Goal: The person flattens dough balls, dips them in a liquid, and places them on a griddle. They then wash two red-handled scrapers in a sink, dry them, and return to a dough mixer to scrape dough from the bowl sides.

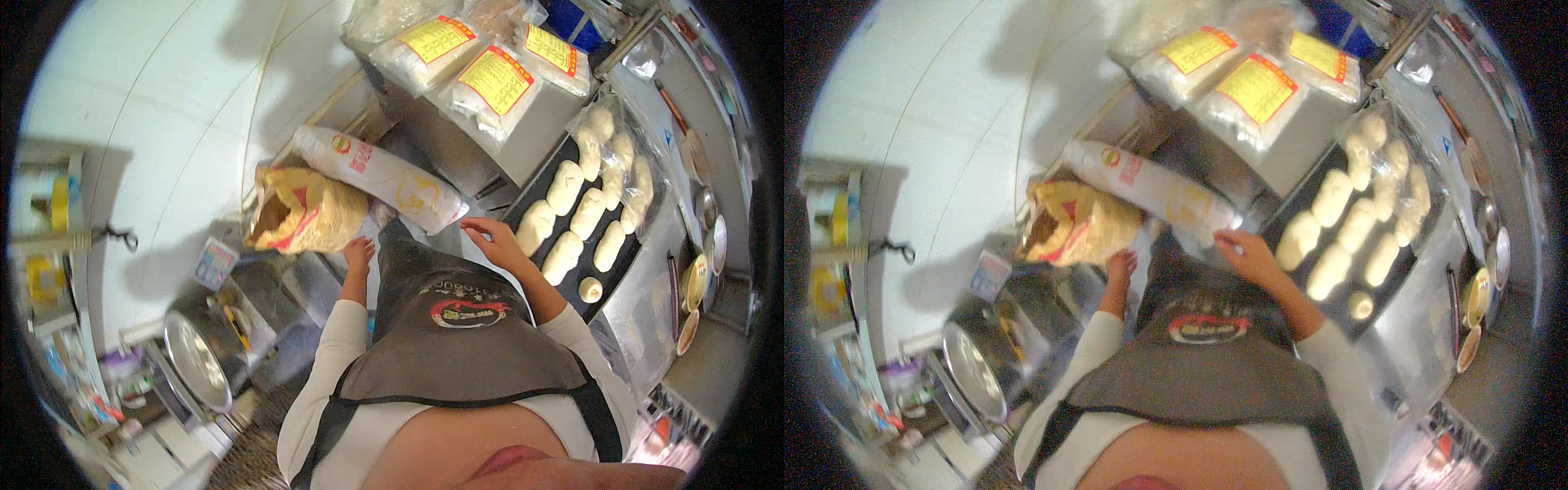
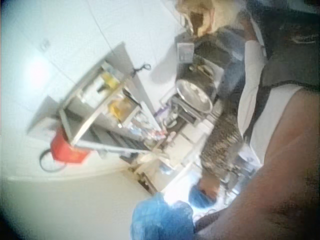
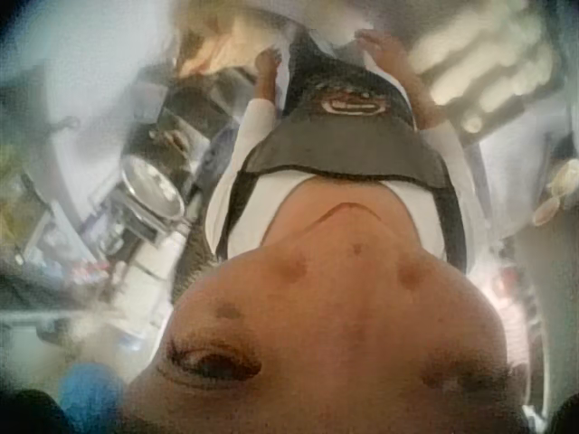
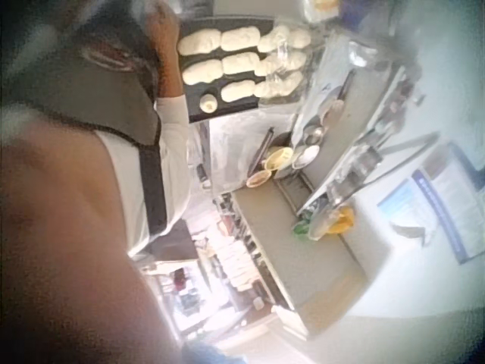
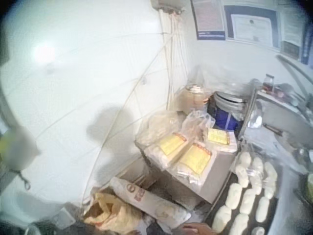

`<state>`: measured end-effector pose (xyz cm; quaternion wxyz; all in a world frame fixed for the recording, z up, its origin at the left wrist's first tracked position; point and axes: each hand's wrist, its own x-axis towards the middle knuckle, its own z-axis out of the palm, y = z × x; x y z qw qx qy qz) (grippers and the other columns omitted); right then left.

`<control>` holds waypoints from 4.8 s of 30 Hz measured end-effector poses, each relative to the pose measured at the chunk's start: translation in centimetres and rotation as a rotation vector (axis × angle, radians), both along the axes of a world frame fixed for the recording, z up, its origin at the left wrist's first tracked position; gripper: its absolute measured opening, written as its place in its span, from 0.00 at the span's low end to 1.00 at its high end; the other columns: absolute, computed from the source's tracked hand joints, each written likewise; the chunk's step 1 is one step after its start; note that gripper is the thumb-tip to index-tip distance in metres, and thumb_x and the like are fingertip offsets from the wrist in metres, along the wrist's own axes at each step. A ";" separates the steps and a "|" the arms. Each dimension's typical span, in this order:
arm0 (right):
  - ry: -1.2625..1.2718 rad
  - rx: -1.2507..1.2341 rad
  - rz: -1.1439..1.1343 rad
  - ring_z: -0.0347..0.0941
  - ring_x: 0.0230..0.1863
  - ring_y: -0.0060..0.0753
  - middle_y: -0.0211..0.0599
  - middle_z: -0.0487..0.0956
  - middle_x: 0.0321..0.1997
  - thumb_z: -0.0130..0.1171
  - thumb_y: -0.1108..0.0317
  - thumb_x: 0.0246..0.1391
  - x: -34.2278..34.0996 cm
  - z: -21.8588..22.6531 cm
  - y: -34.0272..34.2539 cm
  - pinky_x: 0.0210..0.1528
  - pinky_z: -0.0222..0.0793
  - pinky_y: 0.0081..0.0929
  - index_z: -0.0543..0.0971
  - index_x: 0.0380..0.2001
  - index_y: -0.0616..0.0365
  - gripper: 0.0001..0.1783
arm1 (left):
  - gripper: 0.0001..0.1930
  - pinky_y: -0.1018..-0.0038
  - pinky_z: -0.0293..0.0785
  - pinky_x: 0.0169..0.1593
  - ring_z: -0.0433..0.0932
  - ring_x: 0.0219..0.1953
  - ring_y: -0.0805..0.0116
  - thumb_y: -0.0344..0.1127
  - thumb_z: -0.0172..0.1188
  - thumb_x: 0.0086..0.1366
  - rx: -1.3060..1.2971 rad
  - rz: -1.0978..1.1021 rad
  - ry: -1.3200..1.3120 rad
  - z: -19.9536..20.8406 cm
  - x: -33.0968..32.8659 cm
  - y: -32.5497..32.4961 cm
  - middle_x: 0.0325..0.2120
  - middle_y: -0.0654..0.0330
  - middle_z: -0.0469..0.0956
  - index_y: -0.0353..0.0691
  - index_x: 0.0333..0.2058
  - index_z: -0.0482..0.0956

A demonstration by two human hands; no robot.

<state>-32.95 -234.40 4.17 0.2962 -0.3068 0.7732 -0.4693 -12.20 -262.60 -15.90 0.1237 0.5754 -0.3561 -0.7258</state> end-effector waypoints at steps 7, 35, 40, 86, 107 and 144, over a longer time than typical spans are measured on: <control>-0.123 -0.028 -0.394 0.74 0.41 0.28 0.39 0.79 0.40 0.52 0.64 0.55 -4.5 -0.1 -10.9 0.45 0.68 0.26 0.77 0.41 0.59 0.14 | 0.06 0.77 0.72 0.28 0.75 0.26 0.72 0.30 0.51 0.62 -0.442 -0.549 0.195 5.5 -20.1 -16.5 0.28 0.58 0.77 0.37 0.36 0.74; 0.562 0.689 -0.730 0.76 0.39 0.43 0.44 0.79 0.34 0.60 0.50 0.43 -68.7 -4.1 -15.9 0.42 0.71 0.36 0.79 0.34 0.58 0.22 | 0.06 0.77 0.72 0.42 0.75 0.36 0.72 0.26 0.51 0.62 -0.511 -0.701 0.197 21.6 -39.5 -20.0 0.32 0.57 0.76 0.31 0.37 0.73; 0.429 0.150 -0.599 0.75 0.27 0.32 0.40 0.79 0.25 0.55 0.64 0.50 -61.3 2.3 -14.2 0.33 0.69 0.26 0.79 0.31 0.59 0.11 | 0.07 0.76 0.70 0.43 0.75 0.36 0.70 0.26 0.52 0.62 -0.607 -0.907 0.398 23.6 -49.4 -15.8 0.32 0.58 0.76 0.32 0.38 0.73; 0.917 -0.637 -0.109 0.68 0.48 0.31 0.40 0.71 0.52 0.47 0.80 0.55 -50.0 11.3 -29.8 0.50 0.66 0.25 0.70 0.49 0.62 0.17 | 0.31 0.61 0.57 0.52 0.66 0.50 0.59 0.35 0.59 0.49 -1.502 -0.977 -0.081 23.9 -38.0 -15.3 0.46 0.53 0.67 0.46 0.54 0.63; -1.207 0.442 1.305 0.66 0.46 0.28 0.35 0.72 0.44 0.45 0.68 0.58 33.6 -7.2 -42.6 0.52 0.62 0.26 0.67 0.49 0.60 0.16 | 0.30 0.61 0.48 0.63 0.47 0.64 0.49 0.39 0.53 0.60 -1.003 0.365 -0.837 24.7 30.8 -2.5 0.62 0.48 0.47 0.37 0.59 0.56; -0.013 -0.859 -0.012 0.72 0.41 0.38 0.46 0.77 0.39 0.56 0.65 0.46 59.3 44.4 -79.5 0.39 0.67 0.32 0.75 0.39 0.68 0.19 | 0.18 0.65 0.68 0.50 0.73 0.47 0.53 0.44 0.58 0.57 -1.022 -0.017 -0.527 17.2 79.0 -14.2 0.42 0.52 0.76 0.41 0.44 0.75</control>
